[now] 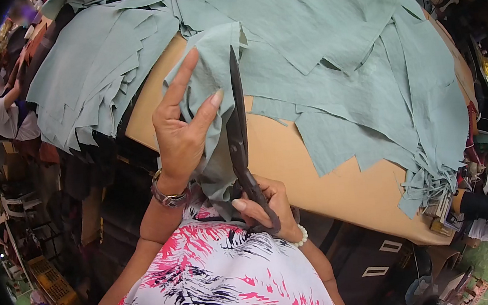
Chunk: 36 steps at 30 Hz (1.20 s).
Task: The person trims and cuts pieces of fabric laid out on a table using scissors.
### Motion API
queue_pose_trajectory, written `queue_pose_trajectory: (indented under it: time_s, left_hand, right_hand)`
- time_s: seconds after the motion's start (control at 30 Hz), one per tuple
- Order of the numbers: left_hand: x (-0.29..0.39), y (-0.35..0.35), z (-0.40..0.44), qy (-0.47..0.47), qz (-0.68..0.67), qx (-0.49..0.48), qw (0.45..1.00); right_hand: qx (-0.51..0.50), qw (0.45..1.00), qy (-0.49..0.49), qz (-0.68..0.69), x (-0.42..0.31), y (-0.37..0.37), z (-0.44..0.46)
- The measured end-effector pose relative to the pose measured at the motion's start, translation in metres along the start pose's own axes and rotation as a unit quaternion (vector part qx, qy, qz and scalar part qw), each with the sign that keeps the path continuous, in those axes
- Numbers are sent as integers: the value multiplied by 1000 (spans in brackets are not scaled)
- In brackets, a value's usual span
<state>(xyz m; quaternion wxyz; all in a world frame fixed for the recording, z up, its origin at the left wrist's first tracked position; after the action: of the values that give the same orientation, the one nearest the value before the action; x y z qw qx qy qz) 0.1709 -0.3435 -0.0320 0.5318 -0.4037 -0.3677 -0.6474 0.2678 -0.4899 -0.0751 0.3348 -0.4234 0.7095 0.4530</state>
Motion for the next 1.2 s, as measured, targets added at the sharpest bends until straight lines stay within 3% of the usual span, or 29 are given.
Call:
queue_pose_trajectory:
  time_s: [0.97, 1.2]
  left_hand:
    - [-4, 1, -5, -10, -2, 1, 1000]
    - [-3, 1, -7, -21, -2, 4, 1000]
  right_hand:
    - [31, 999, 25, -4, 5, 7, -2]
    - [25, 999, -18, 27, 7, 4, 3]
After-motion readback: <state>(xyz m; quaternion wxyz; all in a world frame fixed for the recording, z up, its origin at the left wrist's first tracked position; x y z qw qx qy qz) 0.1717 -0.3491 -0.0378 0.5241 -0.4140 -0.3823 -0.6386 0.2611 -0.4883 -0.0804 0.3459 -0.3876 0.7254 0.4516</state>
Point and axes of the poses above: each hand's wrist, its own z-axis towards the middle knuckle, its own y-axis out of the palm, x = y × z, the point moved 2 cm from there along z, towards the middle knuckle, and after that the axes turned 7 degrees about x, right-handed, at the moved point
